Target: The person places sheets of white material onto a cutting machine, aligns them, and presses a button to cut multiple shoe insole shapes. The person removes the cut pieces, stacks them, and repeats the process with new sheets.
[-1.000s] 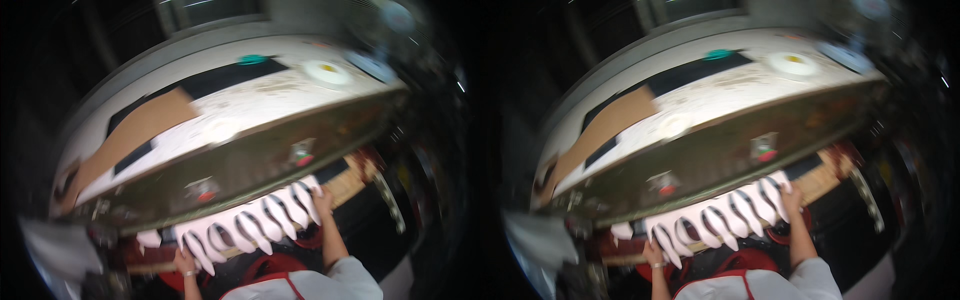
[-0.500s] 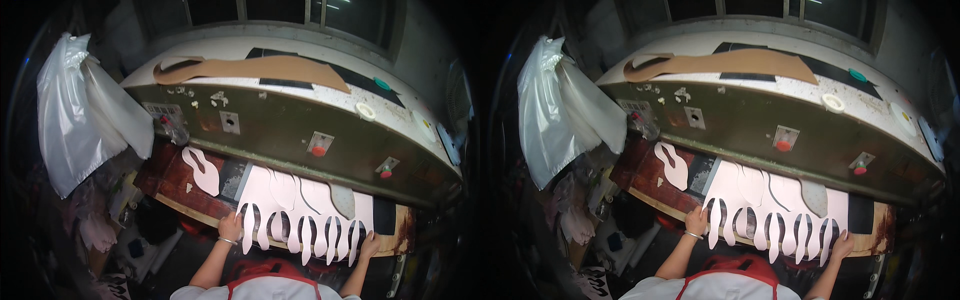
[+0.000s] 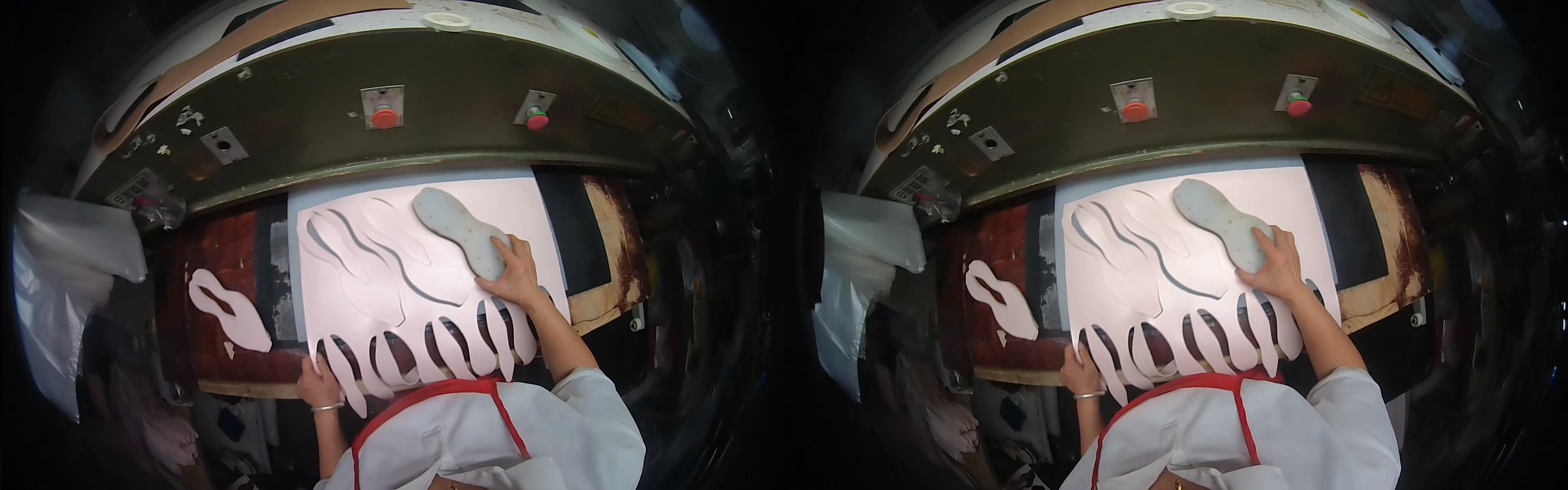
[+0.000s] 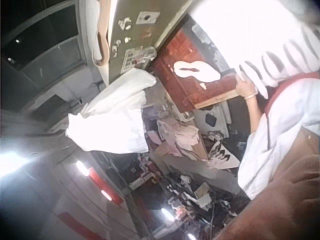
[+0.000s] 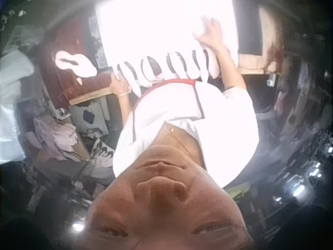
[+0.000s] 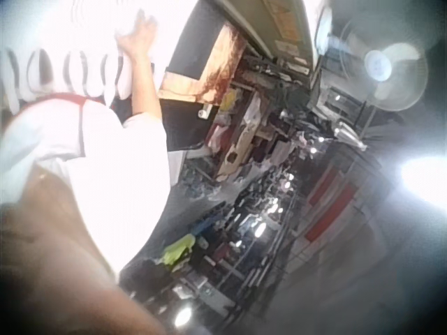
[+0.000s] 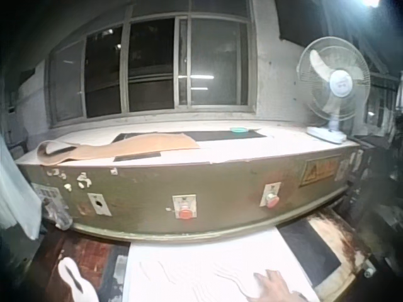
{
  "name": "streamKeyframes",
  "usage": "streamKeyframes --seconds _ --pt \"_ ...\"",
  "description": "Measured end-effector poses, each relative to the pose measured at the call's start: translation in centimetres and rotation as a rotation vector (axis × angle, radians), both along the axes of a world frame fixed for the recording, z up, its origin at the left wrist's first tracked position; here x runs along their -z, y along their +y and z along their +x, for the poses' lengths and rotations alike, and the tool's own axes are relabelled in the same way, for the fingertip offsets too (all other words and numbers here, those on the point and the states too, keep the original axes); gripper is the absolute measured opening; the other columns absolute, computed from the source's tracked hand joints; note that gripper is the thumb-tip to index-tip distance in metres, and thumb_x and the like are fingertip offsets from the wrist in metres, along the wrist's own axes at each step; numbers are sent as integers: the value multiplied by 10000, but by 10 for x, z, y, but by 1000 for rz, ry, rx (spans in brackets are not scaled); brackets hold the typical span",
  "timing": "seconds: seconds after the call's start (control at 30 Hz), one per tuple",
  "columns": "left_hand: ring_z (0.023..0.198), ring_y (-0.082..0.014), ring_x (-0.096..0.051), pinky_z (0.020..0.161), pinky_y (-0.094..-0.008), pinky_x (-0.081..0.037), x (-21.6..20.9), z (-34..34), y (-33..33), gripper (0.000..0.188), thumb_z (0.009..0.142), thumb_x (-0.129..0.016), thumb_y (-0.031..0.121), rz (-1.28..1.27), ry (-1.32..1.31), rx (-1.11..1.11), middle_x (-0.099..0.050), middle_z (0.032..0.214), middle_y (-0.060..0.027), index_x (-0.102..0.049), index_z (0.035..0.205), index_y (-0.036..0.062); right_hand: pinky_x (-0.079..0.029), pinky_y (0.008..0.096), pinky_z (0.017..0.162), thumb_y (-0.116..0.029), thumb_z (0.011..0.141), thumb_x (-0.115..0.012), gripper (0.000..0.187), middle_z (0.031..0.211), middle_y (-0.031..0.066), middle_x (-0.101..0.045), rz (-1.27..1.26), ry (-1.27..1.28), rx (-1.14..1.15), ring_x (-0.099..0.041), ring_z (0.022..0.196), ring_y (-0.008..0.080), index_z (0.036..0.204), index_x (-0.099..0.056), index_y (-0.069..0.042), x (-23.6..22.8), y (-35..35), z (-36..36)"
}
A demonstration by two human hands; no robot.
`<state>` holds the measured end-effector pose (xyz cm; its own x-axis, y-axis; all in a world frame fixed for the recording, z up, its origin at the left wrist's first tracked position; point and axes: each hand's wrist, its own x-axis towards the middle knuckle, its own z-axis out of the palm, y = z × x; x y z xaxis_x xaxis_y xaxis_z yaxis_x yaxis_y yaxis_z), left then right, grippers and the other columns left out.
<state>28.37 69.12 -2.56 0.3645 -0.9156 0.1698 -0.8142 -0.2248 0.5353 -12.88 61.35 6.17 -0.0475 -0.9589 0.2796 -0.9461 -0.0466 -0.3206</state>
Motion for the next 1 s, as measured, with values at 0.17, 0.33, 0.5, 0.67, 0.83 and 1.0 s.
streamKeyframes --seconds 0.17,0.33,0.5,0.67,0.83,1.0 --pt "625 -409 -611 531 -478 -443 -5 0 -2 238 918 -537 289 49 19 -20 -621 691 -211 -619 907 65 -476 367 872 -276 527 -860 799 1107 197 -594 268 -636 56 -579 1008 280 1226 -533 -69 -25 -22 -32" --pt "616 -402 -603 544 -458 -439 9 -1 3 242 928 -525 269 27 80 -21 -611 690 -209 -609 925 42 -474 301 837 -156 558 -869 758 986 123 -643 216 -841 60 -606 934 196 1197 -470 -74 -21 8 -74" --pt "628 -413 -582 555 -456 -428 22 3 4 270 937 -510 280 -16 50 -4 -591 703 -227 -585 896 24 -477 301 828 -140 572 -866 708 1022 121 -621 25 -923 185 -598 942 186 1145 -461 -53 -6 31 -92" --pt "665 -418 -583 579 -451 -434 25 8 5 294 940 -501 295 103 2 -52 -600 742 -227 -589 902 17 -456 311 852 -129 580 -856 690 1052 103 -565 -133 -935 237 -562 972 177 1140 -461 -46 -12 30 -98" --pt "636 -356 -579 595 -426 -440 23 7 6 302 942 -513 297 -11 -12 -15 -586 720 -213 -597 905 10 -439 316 887 -123 555 -856 666 1066 95 -547 -159 -384 254 -549 1011 193 1114 -503 -43 -16 38 -98" --pt "673 -391 -597 605 -437 -447 26 10 7 302 938 -521 304 -1 60 -28 -615 757 -216 -609 949 16 -470 314 892 -168 555 -867 784 1144 133 -581 51 -1005 140 -585 1020 211 1236 -517 4 -3 50 -97"
